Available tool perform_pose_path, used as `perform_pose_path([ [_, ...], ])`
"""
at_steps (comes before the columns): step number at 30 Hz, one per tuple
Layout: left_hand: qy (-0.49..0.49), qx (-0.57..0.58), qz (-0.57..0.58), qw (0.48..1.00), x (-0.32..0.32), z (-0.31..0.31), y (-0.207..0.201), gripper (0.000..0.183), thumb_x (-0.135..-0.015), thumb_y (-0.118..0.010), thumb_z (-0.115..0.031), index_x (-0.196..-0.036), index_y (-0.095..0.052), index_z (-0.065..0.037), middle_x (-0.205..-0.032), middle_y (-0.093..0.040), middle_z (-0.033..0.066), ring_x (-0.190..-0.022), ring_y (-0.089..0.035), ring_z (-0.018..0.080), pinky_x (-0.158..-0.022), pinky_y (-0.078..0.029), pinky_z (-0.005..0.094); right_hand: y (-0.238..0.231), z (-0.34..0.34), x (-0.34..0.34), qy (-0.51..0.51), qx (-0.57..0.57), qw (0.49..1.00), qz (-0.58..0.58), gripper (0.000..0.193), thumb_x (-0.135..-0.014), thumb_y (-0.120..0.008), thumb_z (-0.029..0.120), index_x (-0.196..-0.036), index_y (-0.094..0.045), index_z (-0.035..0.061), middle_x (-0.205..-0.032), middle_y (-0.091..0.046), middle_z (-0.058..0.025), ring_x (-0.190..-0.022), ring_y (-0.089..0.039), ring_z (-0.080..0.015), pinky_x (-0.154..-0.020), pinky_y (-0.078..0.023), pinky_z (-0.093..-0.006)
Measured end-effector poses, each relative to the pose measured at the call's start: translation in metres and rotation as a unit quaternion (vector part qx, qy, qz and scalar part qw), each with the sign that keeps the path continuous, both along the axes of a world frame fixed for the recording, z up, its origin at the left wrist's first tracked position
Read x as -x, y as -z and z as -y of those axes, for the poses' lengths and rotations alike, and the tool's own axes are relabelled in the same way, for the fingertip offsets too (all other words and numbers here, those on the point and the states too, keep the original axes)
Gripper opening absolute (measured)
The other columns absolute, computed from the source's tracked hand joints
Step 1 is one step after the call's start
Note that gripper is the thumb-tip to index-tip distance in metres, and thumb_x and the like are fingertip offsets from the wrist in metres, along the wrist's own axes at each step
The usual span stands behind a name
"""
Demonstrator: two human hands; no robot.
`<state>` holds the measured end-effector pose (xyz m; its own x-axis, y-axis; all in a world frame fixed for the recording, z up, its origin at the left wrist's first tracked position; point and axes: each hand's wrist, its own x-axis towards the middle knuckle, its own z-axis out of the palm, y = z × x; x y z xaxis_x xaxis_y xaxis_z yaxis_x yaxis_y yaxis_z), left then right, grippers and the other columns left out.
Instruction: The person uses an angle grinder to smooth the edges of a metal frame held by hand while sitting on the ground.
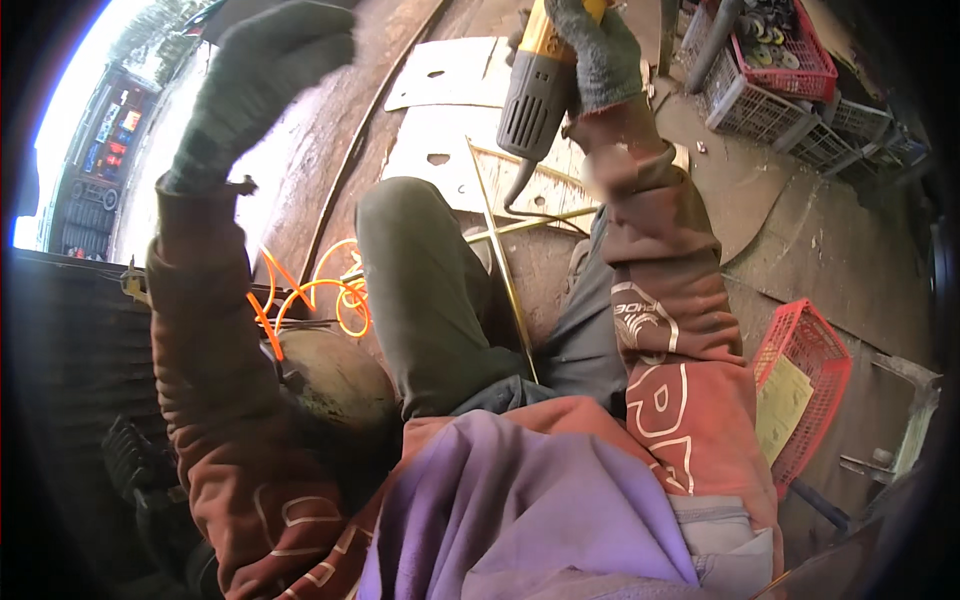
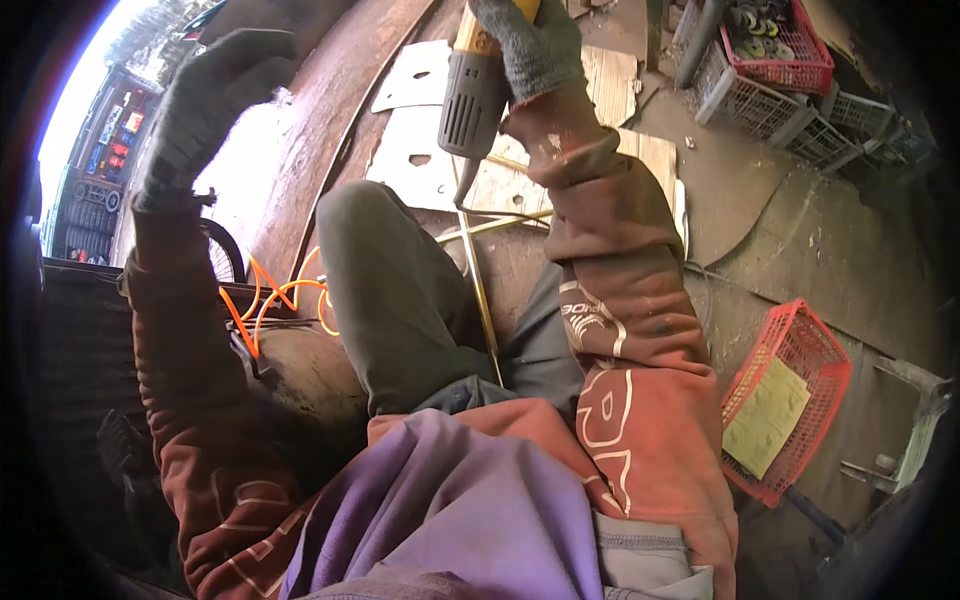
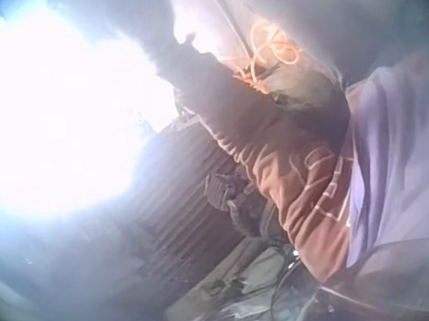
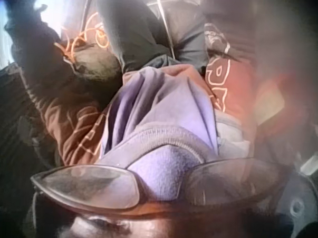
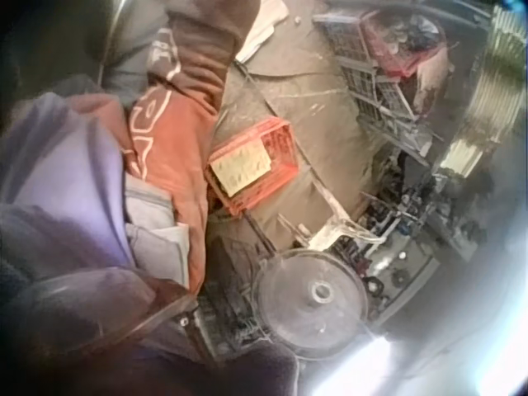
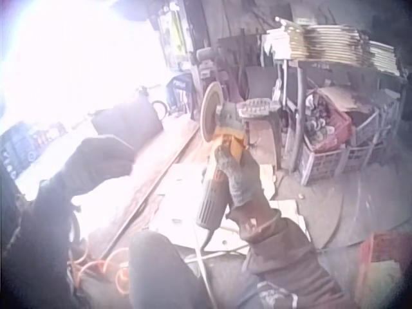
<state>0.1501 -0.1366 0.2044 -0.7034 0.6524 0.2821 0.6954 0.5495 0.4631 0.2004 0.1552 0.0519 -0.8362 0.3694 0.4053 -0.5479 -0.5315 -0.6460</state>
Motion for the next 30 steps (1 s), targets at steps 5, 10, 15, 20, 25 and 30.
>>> perform_pose_path([
  [5, 0.074, 0.116, 0.114, 0.984, -0.059, -0.043, 0.107, 0.032, -0.094, -0.083, -0.021, -0.121, -0.077, -0.004, -0.108, -0.079, 0.0126, -0.101, -0.074, 0.02, -0.092, -0.06, 0.035, -0.003, -0.008, -0.019, -0.098, 0.034, 0.995, -0.005, 0.035, -0.1, -0.08, 0.028, -0.125, -0.064, 0.0081, -0.09, -0.071, -0.0033, -0.072, -0.07, -0.0173, -0.064, -0.061, -0.0333],
  [10, -0.008, 0.168, 0.297, 0.94, -0.031, -0.052, 0.231, 0.052, -0.093, -0.082, -0.037, -0.128, -0.074, 0.001, -0.116, -0.079, 0.0192, -0.112, -0.074, 0.0249, -0.1, -0.058, 0.0382, 0.005, -0.013, -0.014, -0.014, -0.049, 0.999, -0.012, 0.042, -0.092, -0.087, 0.018, -0.126, -0.065, 0.0075, -0.091, -0.071, -0.0024, -0.071, -0.07, -0.0154, -0.064, -0.06, -0.0309],
  [15, -0.198, 0.283, 0.159, 0.925, 0.02, -0.042, 0.36, 0.077, -0.082, -0.079, -0.059, -0.127, -0.076, 0.004, -0.124, -0.076, 0.0276, -0.119, -0.073, 0.0367, -0.104, -0.057, 0.0452, 0.01, -0.017, -0.021, 0.056, -0.067, 0.996, 0.018, 0.047, -0.089, -0.089, 0.016, -0.128, -0.065, 0.0058, -0.091, -0.071, -0.0021, -0.071, -0.07, -0.0142, -0.062, -0.058, -0.0301],
  [20, -0.201, 0.2, 0.426, 0.859, 0.032, -0.021, 0.438, 0.052, -0.083, -0.087, -0.048, -0.099, -0.081, 0.001, -0.077, -0.074, 0.0126, -0.064, -0.069, 0.0238, -0.063, -0.057, 0.0408, 0.014, -0.03, -0.032, 0.074, -0.06, 0.992, 0.088, 0.036, -0.091, -0.086, 0.013, -0.122, -0.068, 0.0058, -0.089, -0.071, -0.0025, -0.071, -0.07, -0.0155, -0.061, -0.058, -0.0305],
  [25, -0.192, 0.254, 0.369, 0.873, 0.043, -0.031, 0.421, 0.073, -0.074, -0.087, -0.055, -0.119, -0.08, 0.001, -0.12, -0.078, 0.026, -0.117, -0.073, 0.038, -0.102, -0.055, 0.0439, 0.014, -0.039, -0.037, 0.096, -0.015, 0.99, 0.101, 0.029, -0.092, -0.084, 0.014, -0.116, -0.069, 0.0058, -0.086, -0.072, -0.0057, -0.067, -0.071, -0.0188, -0.059, -0.06, -0.0329],
  [30, -0.177, 0.315, 0.294, 0.885, 0.048, -0.055, 0.373, 0.074, -0.073, -0.087, -0.053, -0.123, -0.078, 0.001, -0.124, -0.077, 0.026, -0.118, -0.072, 0.04, -0.104, -0.055, 0.045, 0.015, -0.049, -0.047, 0.105, -0.012, 0.991, 0.087, 0.026, -0.095, -0.081, 0.018, -0.114, -0.067, 0.007, -0.081, -0.071, -0.0088, -0.063, -0.071, -0.023, -0.055, -0.061, -0.0369],
])
